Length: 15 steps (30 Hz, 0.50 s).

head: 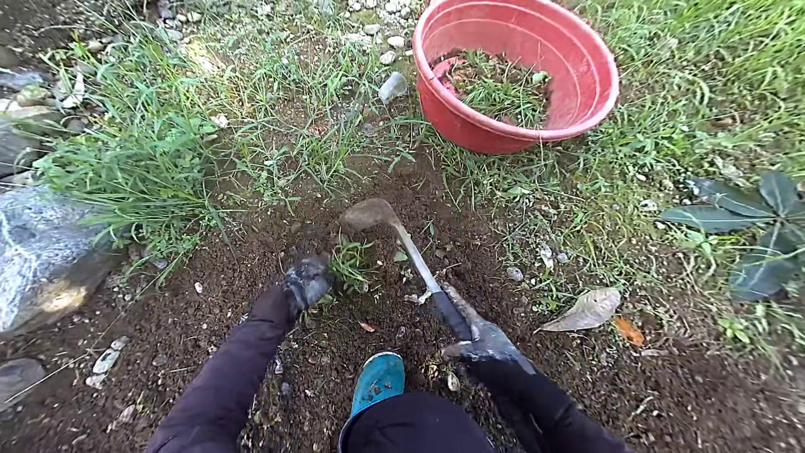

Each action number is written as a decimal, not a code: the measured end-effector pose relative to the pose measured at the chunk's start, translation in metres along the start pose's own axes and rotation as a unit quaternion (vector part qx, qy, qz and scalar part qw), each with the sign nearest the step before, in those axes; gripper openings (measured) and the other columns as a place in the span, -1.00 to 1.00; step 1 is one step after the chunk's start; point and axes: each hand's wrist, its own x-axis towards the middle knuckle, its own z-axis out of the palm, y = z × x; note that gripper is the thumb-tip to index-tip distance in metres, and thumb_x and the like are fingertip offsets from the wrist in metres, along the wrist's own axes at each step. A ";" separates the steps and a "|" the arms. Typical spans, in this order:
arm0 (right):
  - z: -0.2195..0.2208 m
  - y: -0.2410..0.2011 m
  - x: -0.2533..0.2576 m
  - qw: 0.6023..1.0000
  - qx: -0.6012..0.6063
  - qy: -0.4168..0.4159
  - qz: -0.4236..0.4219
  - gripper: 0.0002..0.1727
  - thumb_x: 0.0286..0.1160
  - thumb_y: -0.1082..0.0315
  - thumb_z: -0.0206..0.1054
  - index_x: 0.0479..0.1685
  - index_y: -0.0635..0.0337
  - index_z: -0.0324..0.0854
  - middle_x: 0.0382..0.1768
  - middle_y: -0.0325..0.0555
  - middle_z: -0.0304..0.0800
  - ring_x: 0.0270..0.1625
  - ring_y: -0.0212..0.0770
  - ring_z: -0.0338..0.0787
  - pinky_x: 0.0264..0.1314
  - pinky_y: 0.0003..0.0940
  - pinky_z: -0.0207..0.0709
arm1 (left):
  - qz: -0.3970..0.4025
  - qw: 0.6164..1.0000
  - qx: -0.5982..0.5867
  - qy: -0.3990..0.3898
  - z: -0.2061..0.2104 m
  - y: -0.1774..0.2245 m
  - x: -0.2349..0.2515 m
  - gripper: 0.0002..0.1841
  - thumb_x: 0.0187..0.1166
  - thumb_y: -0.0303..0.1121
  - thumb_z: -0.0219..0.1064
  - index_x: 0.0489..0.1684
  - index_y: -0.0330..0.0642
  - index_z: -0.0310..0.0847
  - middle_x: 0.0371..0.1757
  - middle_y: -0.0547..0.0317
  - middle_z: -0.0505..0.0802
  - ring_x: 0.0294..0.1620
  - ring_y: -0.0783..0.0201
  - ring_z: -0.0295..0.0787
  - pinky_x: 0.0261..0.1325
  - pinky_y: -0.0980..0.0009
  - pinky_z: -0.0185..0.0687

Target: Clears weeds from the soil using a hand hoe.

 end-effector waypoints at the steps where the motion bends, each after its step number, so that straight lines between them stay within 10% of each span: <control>1: -0.005 -0.003 -0.003 0.999 0.033 0.021 -0.015 0.28 0.15 0.43 0.59 0.94 -0.30 -0.23 0.14 0.31 0.72 -0.21 0.17 0.79 -0.19 0.20 0.68 | 0.022 0.998 -0.051 -0.022 0.011 -0.004 -0.008 -0.58 0.70 -0.32 0.26 0.39 -0.46 0.56 0.32 -0.42 0.73 0.42 -0.26 0.65 0.51 -0.23 0.45; 5: 0.019 -0.028 0.006 0.981 0.175 0.060 -0.061 0.26 0.26 0.47 0.50 0.94 -0.24 -0.37 0.00 0.16 0.66 -0.46 -0.07 0.72 -0.50 -0.07 0.68 | 0.045 0.970 -0.226 -0.078 0.045 -0.011 -0.033 -0.65 0.76 -0.38 0.20 0.31 -0.52 0.57 0.24 -0.28 0.76 0.29 0.05 0.67 0.47 0.14 0.51; 10: 0.022 0.010 0.017 0.990 -0.118 -0.042 -0.062 0.26 0.15 0.36 0.58 0.95 -0.12 -0.22 0.35 0.42 0.66 0.30 0.40 0.72 0.33 0.43 0.49 | 0.004 0.947 -0.318 -0.048 0.043 -0.015 -0.068 -0.57 0.64 -0.43 0.32 0.45 -0.38 0.47 0.21 -0.01 0.76 0.16 0.37 0.69 0.32 0.39 0.60; 13: 0.003 0.004 -0.007 0.998 -0.022 0.004 -0.052 0.28 0.08 0.39 0.62 0.94 -0.14 -0.17 0.35 0.38 0.64 0.17 0.30 0.76 0.16 0.33 0.60 | -0.047 0.959 -0.274 0.050 0.029 -0.029 -0.088 -0.43 0.57 -0.44 0.41 0.56 -0.42 0.39 0.38 -0.18 0.72 0.39 0.19 0.66 0.51 0.26 0.51; 15: 0.003 -0.006 -0.013 0.993 0.078 0.065 -0.054 0.27 0.15 0.40 0.57 0.94 -0.19 -0.24 0.09 0.29 0.72 -0.28 0.10 0.77 -0.28 0.12 0.68 | -0.092 0.969 -0.202 0.109 0.029 -0.038 -0.082 -0.30 0.50 -0.38 0.50 0.63 -0.44 0.33 0.49 -0.33 0.65 0.56 -0.05 0.57 0.65 0.05 0.41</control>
